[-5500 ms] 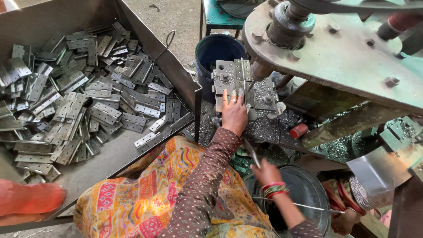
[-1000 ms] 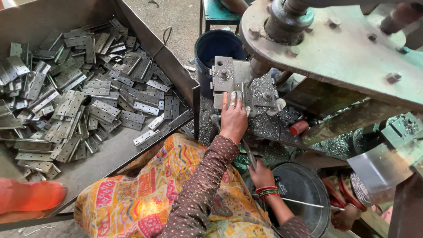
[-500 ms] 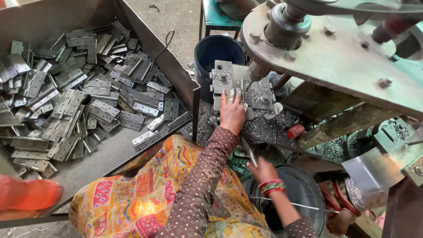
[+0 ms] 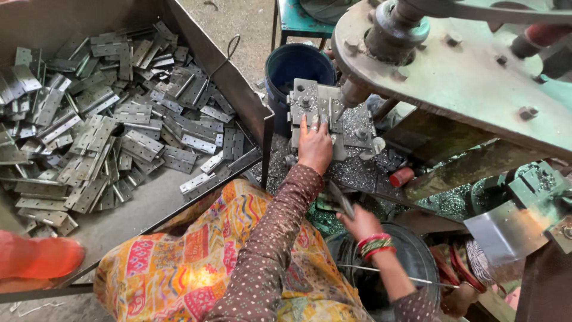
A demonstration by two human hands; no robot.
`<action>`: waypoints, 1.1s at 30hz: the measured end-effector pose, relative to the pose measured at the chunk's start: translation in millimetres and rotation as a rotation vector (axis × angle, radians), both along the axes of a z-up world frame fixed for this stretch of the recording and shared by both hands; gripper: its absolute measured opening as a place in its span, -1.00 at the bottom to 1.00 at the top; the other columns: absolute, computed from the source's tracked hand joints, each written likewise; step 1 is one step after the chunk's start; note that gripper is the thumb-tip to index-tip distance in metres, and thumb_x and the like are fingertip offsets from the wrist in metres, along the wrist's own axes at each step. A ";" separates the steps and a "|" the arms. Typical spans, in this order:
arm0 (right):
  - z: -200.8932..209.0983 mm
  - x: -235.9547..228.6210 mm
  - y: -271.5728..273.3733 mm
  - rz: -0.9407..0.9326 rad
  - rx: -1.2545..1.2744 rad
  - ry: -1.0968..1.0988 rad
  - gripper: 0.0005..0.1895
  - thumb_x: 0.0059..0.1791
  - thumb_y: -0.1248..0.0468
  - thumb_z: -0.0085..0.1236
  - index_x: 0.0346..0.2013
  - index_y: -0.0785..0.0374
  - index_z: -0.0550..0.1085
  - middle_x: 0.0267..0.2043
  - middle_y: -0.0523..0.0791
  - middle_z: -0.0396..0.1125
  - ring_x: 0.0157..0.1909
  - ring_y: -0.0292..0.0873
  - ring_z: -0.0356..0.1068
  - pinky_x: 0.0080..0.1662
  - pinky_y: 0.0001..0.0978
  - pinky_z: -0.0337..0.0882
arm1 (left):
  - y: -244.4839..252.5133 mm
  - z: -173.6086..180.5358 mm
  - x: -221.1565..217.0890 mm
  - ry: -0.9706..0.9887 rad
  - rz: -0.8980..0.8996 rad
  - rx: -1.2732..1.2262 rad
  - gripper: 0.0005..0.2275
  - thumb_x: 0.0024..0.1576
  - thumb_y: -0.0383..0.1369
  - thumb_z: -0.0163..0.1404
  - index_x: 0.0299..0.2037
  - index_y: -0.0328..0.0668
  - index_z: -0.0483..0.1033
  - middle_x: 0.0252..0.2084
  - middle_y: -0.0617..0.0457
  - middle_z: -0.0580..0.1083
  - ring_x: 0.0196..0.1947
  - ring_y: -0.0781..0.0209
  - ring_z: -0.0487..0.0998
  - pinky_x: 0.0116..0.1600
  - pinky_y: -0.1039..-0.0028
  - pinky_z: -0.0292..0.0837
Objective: The person operates a manual punching machine to process metal hinge plates. They pick up a plate from a metal bin, place it into the machine's die, and pull a lever to activate the punch. The processed plate is then returned to the bin. This cycle is repeated continuously.
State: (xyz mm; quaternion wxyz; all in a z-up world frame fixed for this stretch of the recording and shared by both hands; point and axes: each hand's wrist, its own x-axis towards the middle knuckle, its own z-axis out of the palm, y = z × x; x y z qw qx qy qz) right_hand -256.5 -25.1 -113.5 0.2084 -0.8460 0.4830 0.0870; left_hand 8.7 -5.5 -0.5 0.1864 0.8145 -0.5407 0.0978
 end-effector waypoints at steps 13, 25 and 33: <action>20.2 4.7 -6.4 0.015 0.016 0.059 -0.41 -0.08 -0.23 0.14 -0.18 0.26 0.46 -0.37 0.15 0.49 -0.26 0.24 0.53 -0.17 0.06 0.49 | -6.8 -1.7 6.2 0.033 0.001 0.021 -0.76 0.21 -0.31 -0.07 -0.24 -0.15 0.70 0.33 -0.10 0.38 0.32 0.02 0.35 0.53 -0.11 -0.21; -69.1 -20.7 22.3 -0.075 -0.015 -0.206 -0.48 -0.06 -0.16 0.14 -0.23 0.27 0.47 -0.40 0.21 0.45 -0.27 0.31 0.50 -0.19 0.11 0.44 | 33.6 -1.6 4.8 0.063 -0.063 -0.204 -0.79 0.15 -0.26 -0.05 -0.20 -0.05 0.66 0.11 0.05 0.49 0.18 0.07 0.45 0.36 -0.20 0.07; 55.7 5.9 -10.0 -0.033 0.080 0.084 -0.38 -0.04 -0.25 0.06 -0.24 0.31 0.51 -0.53 0.05 0.47 -0.57 0.07 0.51 -0.35 -0.05 0.48 | 164.1 -85.7 122.0 -0.319 0.378 0.037 -0.76 0.35 -0.38 -0.05 0.18 -0.18 0.48 0.08 -0.08 0.45 0.13 -0.02 0.43 0.16 0.09 0.33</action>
